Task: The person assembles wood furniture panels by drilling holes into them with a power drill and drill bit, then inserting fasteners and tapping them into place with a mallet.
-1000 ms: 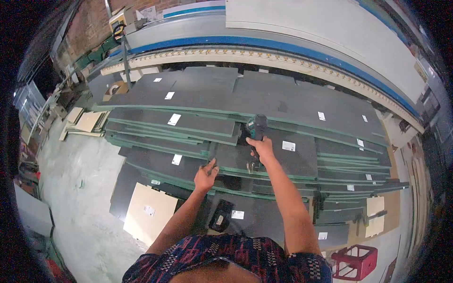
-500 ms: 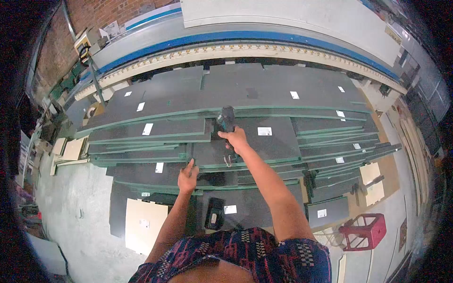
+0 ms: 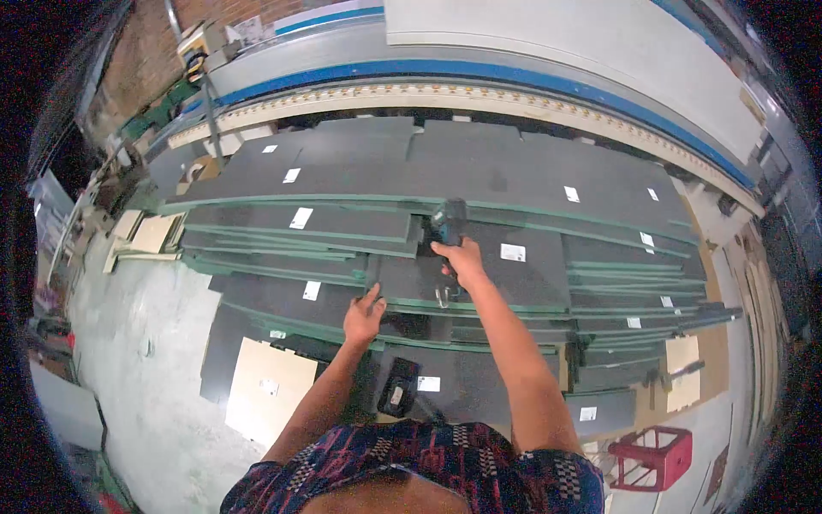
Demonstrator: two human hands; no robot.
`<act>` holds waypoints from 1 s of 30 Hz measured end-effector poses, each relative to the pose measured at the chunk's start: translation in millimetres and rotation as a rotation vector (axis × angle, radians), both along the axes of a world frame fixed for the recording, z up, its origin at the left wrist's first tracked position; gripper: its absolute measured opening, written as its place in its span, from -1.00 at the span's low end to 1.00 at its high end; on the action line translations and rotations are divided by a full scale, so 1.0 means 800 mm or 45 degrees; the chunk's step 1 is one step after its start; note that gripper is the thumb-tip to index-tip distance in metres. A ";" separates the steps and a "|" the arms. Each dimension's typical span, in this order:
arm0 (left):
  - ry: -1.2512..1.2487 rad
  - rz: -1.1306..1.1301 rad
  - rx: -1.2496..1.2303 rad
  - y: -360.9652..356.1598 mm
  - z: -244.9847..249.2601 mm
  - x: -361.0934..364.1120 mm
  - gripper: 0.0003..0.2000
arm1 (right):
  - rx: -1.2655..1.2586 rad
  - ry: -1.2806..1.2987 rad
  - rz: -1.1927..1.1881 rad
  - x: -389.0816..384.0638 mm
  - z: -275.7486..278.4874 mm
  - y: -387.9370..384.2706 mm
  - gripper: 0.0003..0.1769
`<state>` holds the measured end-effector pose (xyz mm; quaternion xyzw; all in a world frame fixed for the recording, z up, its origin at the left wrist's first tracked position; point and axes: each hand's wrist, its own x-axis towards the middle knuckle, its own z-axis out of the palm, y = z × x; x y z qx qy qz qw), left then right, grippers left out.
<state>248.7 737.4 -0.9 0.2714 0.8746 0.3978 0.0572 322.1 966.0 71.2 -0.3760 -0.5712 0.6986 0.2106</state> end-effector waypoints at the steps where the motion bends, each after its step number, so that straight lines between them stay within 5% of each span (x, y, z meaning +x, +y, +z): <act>1: 0.006 0.011 -0.017 0.000 -0.002 -0.001 -0.60 | 0.006 -0.032 0.000 0.003 0.009 -0.003 -0.59; 5: -0.169 -0.021 0.015 -0.001 0.002 -0.001 -0.56 | -0.008 0.018 0.002 0.003 0.003 0.000 -0.60; 11: 0.022 -0.104 -0.136 -0.006 0.012 -0.007 -0.57 | 0.039 -0.006 0.038 -0.002 -0.011 0.006 -0.61; 15: 0.169 -0.379 -0.464 -0.014 0.065 -0.034 -0.51 | 0.026 -0.008 -0.004 -0.003 -0.010 0.006 -0.62; 18: 0.256 -0.303 -0.310 0.006 0.115 -0.041 -0.49 | 0.021 -0.021 0.023 -0.003 -0.011 0.007 -0.61; 24: 0.610 -0.351 -0.315 0.080 0.139 -0.073 -0.19 | 0.057 -0.105 0.020 -0.005 -0.005 -0.001 -0.59; 30: 0.381 -0.410 -0.614 0.124 0.115 -0.105 0.13 | 0.076 -0.016 0.007 -0.005 0.000 -0.007 -0.63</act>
